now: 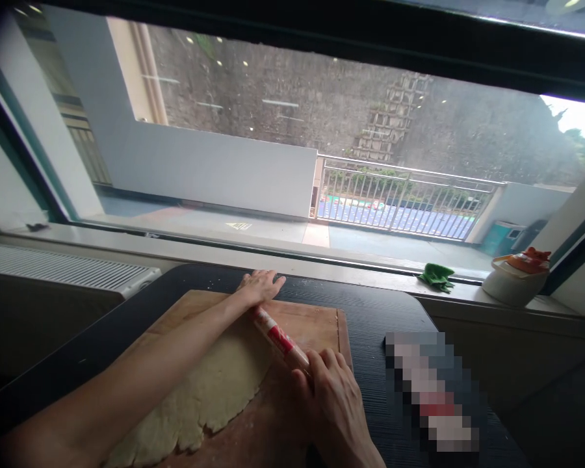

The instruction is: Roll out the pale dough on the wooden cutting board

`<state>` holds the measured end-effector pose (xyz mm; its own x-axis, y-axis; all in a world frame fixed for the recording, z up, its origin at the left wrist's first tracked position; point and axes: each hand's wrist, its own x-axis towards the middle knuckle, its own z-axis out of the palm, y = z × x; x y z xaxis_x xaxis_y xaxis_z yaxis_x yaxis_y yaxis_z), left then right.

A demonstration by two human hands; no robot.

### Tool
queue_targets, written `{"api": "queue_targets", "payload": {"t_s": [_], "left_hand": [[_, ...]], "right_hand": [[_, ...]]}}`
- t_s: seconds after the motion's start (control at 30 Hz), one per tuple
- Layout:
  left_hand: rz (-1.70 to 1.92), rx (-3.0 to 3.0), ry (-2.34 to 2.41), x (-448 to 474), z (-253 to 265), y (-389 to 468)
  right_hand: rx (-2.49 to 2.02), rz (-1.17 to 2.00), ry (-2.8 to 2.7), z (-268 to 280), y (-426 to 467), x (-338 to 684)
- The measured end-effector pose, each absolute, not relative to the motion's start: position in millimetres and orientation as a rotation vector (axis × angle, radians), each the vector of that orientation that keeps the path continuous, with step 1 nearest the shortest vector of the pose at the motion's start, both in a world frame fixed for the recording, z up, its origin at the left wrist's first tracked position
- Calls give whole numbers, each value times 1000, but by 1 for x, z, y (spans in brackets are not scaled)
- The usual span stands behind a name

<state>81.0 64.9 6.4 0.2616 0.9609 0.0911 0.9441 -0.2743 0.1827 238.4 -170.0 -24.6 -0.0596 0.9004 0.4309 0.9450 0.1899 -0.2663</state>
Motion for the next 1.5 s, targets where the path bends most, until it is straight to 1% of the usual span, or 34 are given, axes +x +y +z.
{"api": "queue_targets", "payload": {"t_s": [0.13,0.27,0.5,0.67,0.93,1.17,1.33,1.4,1.5], "left_hand": [[322,2467,1792,92,2,74],[341,2517,1773,84,2,67],[195,2426,1811,46,10,35],[191,2340,1898,52,11,38],[461,2459,1846,86,2,71],[481,2577,1776,111,5,75],[528,2617,1763,98,8,63],[490,2591,1774,83,8,55],[333,2583,1740,56,8,36]], "right_hand": [[-1744,-89,-1974,-26,-168,241],[-1756,-108,-1988,-22,-172,238],[-1727,-215,-2012,-15,-187,224],[-1742,-237,-1992,-14,-184,227],[-1788,-158,-2018,-9,-166,240],[-1837,-210,-2024,-10,-165,243],[-1800,-249,-2035,-13,-173,239],[-1785,-291,-2034,-15,-177,235],[-1767,-343,-2023,-19,-185,226]]}}
